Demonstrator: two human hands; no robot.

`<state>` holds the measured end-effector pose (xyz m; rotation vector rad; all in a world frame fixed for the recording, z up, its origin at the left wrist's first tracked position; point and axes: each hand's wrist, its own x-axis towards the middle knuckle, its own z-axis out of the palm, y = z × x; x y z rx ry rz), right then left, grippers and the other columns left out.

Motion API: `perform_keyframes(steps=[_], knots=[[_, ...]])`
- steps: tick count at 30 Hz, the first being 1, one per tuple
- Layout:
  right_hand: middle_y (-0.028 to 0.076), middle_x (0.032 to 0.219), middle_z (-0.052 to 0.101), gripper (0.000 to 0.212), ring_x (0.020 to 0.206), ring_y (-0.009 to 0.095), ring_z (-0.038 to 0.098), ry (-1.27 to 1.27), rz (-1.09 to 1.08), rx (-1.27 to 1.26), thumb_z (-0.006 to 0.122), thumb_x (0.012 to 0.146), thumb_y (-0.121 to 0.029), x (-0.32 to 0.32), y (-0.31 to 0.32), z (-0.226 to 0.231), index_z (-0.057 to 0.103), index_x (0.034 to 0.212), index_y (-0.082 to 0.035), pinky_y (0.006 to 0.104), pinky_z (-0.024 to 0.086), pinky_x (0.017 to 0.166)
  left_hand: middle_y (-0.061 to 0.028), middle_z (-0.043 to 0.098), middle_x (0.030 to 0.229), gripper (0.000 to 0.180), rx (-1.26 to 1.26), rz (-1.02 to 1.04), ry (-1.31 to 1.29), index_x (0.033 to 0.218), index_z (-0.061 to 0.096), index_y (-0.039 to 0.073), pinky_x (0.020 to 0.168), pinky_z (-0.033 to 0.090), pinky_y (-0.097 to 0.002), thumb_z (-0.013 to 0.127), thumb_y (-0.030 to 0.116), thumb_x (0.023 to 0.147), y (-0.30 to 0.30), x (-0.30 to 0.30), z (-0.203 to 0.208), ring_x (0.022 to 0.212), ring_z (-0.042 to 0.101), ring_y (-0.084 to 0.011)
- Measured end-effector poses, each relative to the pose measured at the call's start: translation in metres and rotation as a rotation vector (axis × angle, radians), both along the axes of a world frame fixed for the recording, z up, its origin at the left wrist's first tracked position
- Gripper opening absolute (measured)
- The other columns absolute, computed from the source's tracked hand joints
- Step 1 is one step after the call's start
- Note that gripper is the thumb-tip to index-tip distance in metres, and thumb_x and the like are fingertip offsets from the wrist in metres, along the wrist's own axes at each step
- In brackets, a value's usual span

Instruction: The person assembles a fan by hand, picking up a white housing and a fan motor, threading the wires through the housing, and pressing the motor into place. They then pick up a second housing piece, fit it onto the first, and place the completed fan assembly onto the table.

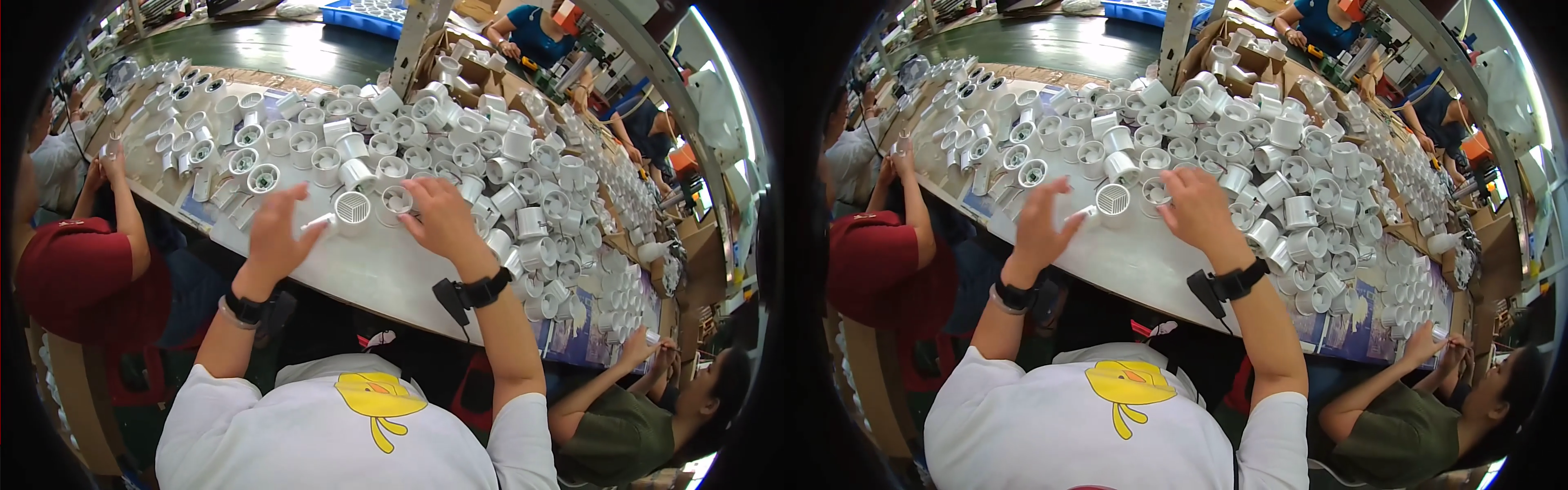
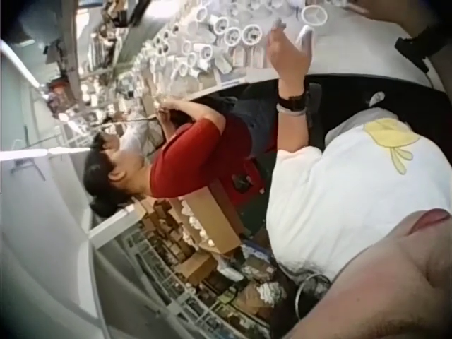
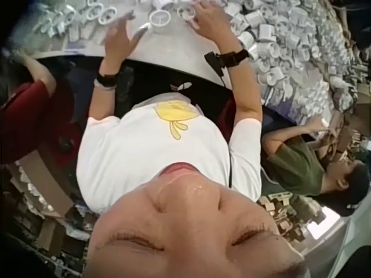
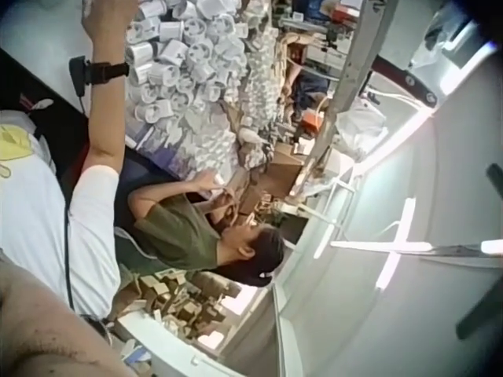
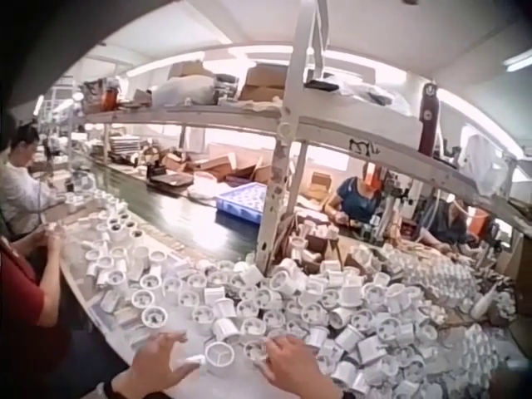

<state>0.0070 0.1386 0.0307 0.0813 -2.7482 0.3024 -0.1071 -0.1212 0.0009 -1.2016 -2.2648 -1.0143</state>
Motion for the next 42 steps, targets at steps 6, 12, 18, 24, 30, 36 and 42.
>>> perform_keyframes(steps=[6,12,18,24,30,36,42], knots=[[0.007,0.119,0.056,0.047,0.110,0.029,0.053,0.055,-0.038,0.159,0.077,0.072,-0.021,-0.009,-0.015,-0.018,0.058,0.114,-0.010,0.0412,0.044,0.091,-0.0143,0.064,0.101,0.062,-0.278,-0.033,-0.175,0.126,0.049,0.002,0.081,0.049,-0.0372,0.077,0.025,0.076,0.038,0.014,-0.013,0.092,0.062,-0.0325],[0.007,0.113,0.057,0.051,0.107,0.029,0.054,0.091,0.081,0.263,0.080,0.068,-0.020,0.014,-0.017,-0.009,0.055,0.112,-0.012,0.0392,0.044,0.090,-0.0116,0.064,0.096,0.059,-0.086,-0.111,-0.476,0.125,0.050,0.002,0.077,0.050,-0.0367,0.076,0.027,0.079,0.031,0.010,-0.013,0.084,0.063,-0.0279],[0.006,0.106,0.060,0.046,0.095,0.023,0.060,0.257,0.034,-0.428,0.073,0.080,-0.018,0.030,-0.002,0.003,0.052,0.120,-0.010,0.0318,0.048,0.077,-0.0056,0.060,0.097,0.047,0.526,-0.702,-1.344,0.123,0.049,0.001,0.073,0.050,-0.0301,0.070,0.022,0.086,0.041,0.008,-0.006,0.081,0.058,-0.0147],[0.006,0.107,0.063,0.039,0.086,0.014,0.064,0.280,0.071,-1.814,0.054,0.098,-0.025,0.056,0.006,0.039,0.047,0.130,-0.004,0.0239,0.048,0.060,-0.0048,0.059,0.097,0.041,0.598,-0.772,-1.463,0.121,0.050,0.002,0.070,0.050,-0.0280,0.069,0.016,0.088,0.077,0.030,0.018,0.084,0.057,-0.0133],[0.009,0.109,0.063,0.042,0.090,0.017,0.065,0.328,-0.037,-1.660,0.053,0.098,-0.028,0.074,-0.003,0.031,0.047,0.129,0.000,0.0265,0.053,0.066,-0.0059,0.061,0.102,0.044,0.632,-0.692,-1.464,0.120,0.051,0.003,0.067,0.051,-0.0283,0.074,0.014,0.083,0.105,0.064,0.053,0.089,0.059,-0.0127],[0.011,0.113,0.062,0.044,0.097,0.019,0.065,0.314,-0.045,-1.587,0.056,0.096,-0.027,0.083,-0.009,0.026,0.045,0.128,0.000,0.0311,0.057,0.078,-0.0074,0.063,0.108,0.046,0.365,-0.703,-1.355,0.120,0.053,0.004,0.065,0.052,-0.0277,0.077,0.011,0.080,0.117,0.068,0.050,0.088,0.062,-0.0129],[0.012,0.118,0.059,0.046,0.102,0.021,0.064,0.329,-0.021,-1.601,0.058,0.095,-0.024,0.089,-0.010,0.015,0.041,0.131,0.000,0.0350,0.056,0.083,-0.0069,0.067,0.101,0.040,0.363,-0.706,-1.343,0.117,0.056,0.003,0.068,0.053,-0.0279,0.074,0.005,0.081,0.116,0.071,0.050,0.083,0.064,-0.0143]])
